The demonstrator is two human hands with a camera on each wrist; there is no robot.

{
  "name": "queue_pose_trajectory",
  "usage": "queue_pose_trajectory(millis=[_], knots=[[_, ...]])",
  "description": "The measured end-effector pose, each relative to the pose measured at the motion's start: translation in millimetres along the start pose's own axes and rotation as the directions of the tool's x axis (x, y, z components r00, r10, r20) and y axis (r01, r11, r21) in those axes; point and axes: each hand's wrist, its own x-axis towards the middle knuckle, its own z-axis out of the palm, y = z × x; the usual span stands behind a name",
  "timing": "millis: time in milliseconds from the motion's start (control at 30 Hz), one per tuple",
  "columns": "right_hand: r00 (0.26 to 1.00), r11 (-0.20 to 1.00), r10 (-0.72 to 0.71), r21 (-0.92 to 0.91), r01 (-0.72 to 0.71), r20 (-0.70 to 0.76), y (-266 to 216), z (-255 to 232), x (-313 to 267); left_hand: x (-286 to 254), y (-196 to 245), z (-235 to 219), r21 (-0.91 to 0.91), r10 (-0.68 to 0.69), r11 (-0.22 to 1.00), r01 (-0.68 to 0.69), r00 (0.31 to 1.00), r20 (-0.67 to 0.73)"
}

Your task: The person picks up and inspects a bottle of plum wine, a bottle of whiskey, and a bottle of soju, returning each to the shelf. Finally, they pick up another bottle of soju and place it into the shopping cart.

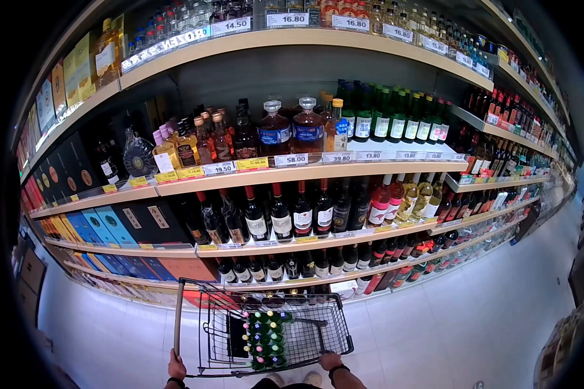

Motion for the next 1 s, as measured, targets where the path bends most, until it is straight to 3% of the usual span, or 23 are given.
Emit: queue_pose_trajectory(millis=[67,167,233,300,333,433,500,600,700,733,867,967,1000], knots=[[0.996,0.991,0.091,0.101,-0.091,0.008,16.4,19.0,14.3,-11.2,15.1,-4.8,0.006,0.002,1.000,-0.002,1.000,0.006],[0.975,0.950,0.210,0.218,-0.222,0.076,9.8,-4.6,-6.1,-14.6,14.1,-1.0,0.010,0.022,1.000,-0.022,0.999,-0.026],[0.981,0.977,0.186,0.093,-0.190,0.049,28.4,22.3,8.2,-31.3,41.1,-10.7,0.028,-0.028,0.999,0.028,1.000,0.001],[0.978,0.978,0.205,0.041,-0.207,0.041,23.6,9.4,-4.5,-37.7,46.1,-6.3,0.012,-0.037,0.999,0.037,0.999,-0.018],[0.993,0.993,0.114,-0.012,-0.114,-0.014,21.8,-0.3,-18.7,-38.9,45.6,-3.8,0.019,-0.043,0.999,0.043,0.999,-0.010],[0.984,0.981,0.179,-0.084,-0.177,0.012,11.0,-13.8,-37.8,-42.3,54.5,-4.7,0.049,-0.048,0.998,0.048,0.999,0.013],[0.974,0.969,0.223,-0.096,-0.226,-0.044,1.7,-19.4,-48.1,-46.9,62.4,-6.8,0.052,-0.050,0.997,0.048,0.998,0.026],[0.970,0.971,0.241,-0.007,-0.241,0.010,17.9,2.8,-35.2,-46.1,60.5,3.0,0.040,-0.019,0.999,0.018,1.000,0.013],[0.980,0.982,0.180,0.050,-0.185,0.083,26.5,-0.5,-33.6,-56.9,69.3,0.1,0.039,-0.047,0.998,0.045,0.997,0.054],[0.971,0.978,0.210,-0.021,-0.209,0.118,25.1,-2.9,-30.5,-59.8,72.5,0.8,0.033,-0.051,0.998,0.049,0.997,0.060],[0.969,0.970,0.216,0.088,-0.227,0.121,36.3,-8.7,-30.8,-66.3,89.1,-1.9,0.045,-0.049,0.998,0.047,0.998,0.047],[0.997,0.997,0.072,0.035,-0.073,0.031,54.6,-10.0,-37.8,-76.3,96.5,0.6,0.041,-0.059,0.998,0.057,0.997,0.049],[0.995,0.997,0.080,-0.011,-0.079,0.059,59.3,-13.6,-37.1,-75.1,96.6,7.2,0.041,-0.052,0.998,0.050,0.998,0.041]])
